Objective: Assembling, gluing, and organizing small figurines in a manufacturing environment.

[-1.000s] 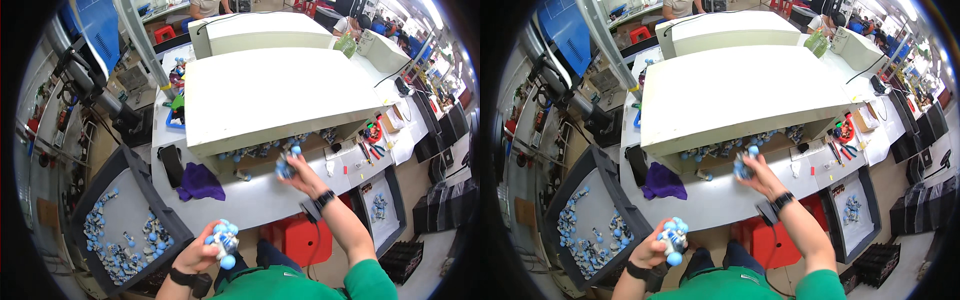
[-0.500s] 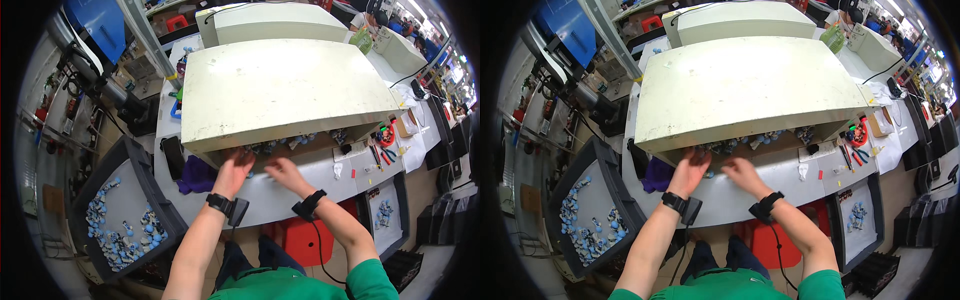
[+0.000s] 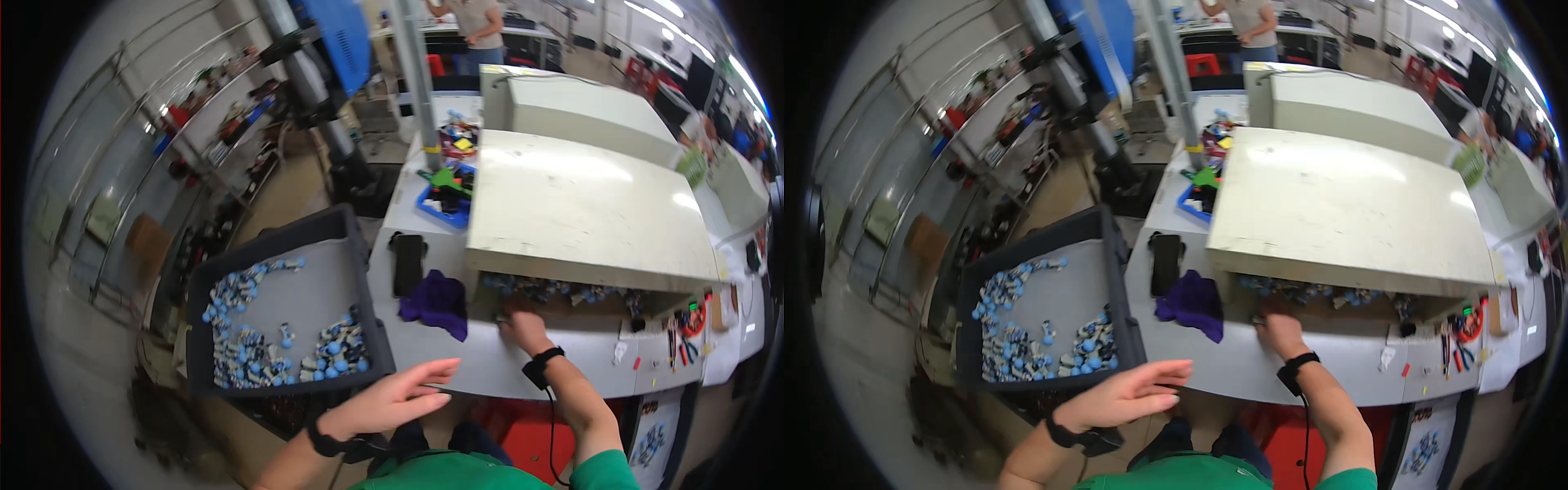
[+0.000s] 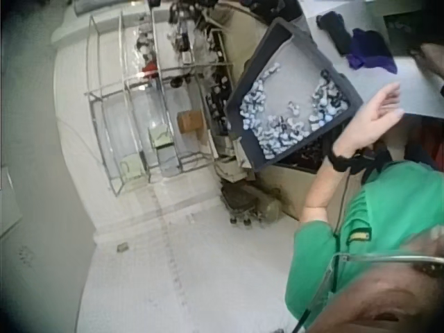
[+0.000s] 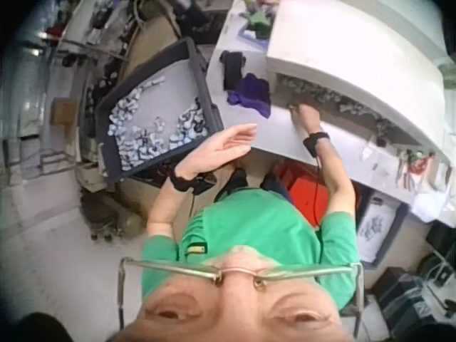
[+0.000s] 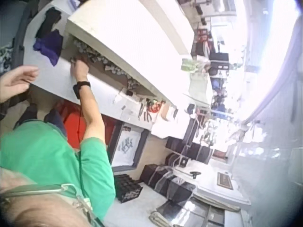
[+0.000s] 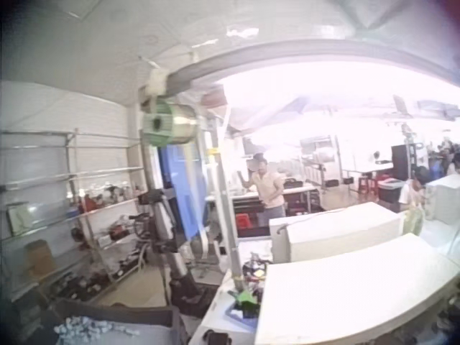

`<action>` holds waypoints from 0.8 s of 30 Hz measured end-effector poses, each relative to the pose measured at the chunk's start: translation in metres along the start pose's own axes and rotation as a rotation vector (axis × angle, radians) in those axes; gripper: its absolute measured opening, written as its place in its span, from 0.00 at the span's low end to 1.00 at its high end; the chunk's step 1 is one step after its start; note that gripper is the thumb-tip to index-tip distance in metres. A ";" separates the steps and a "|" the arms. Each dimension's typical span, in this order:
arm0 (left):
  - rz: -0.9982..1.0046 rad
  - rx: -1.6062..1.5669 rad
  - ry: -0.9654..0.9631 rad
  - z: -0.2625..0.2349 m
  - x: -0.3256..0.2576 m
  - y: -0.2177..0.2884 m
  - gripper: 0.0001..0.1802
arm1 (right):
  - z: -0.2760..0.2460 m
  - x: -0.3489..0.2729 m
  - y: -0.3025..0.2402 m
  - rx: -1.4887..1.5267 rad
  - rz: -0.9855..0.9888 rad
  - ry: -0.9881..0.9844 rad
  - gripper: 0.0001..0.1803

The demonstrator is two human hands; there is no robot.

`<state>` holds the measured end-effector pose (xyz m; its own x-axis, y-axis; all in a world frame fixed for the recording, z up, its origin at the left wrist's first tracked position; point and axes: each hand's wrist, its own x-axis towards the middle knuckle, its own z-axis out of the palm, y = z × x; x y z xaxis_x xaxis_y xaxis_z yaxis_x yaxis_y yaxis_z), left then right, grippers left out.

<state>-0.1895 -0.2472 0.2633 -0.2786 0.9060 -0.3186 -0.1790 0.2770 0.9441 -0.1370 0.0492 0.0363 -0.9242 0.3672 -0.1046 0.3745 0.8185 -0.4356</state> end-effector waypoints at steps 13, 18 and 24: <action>0.132 0.916 1.489 -0.194 -0.253 -0.112 0.16 | -0.038 -0.003 -0.006 1.007 0.263 0.214 0.16; 0.004 1.089 1.714 -0.244 -0.307 -0.158 0.15 | -0.101 -0.015 -0.185 1.000 0.090 -0.050 0.04; -0.066 0.802 1.340 -0.262 -0.333 -0.163 0.19 | -0.070 0.067 -0.425 0.688 -0.267 -0.567 0.07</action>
<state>-0.3144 -0.6779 0.1935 -0.9747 0.0719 0.2116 0.1851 0.7903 0.5841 -0.3526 -0.2436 0.2773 -0.9395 -0.2150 -0.2665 0.1852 0.3358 -0.9236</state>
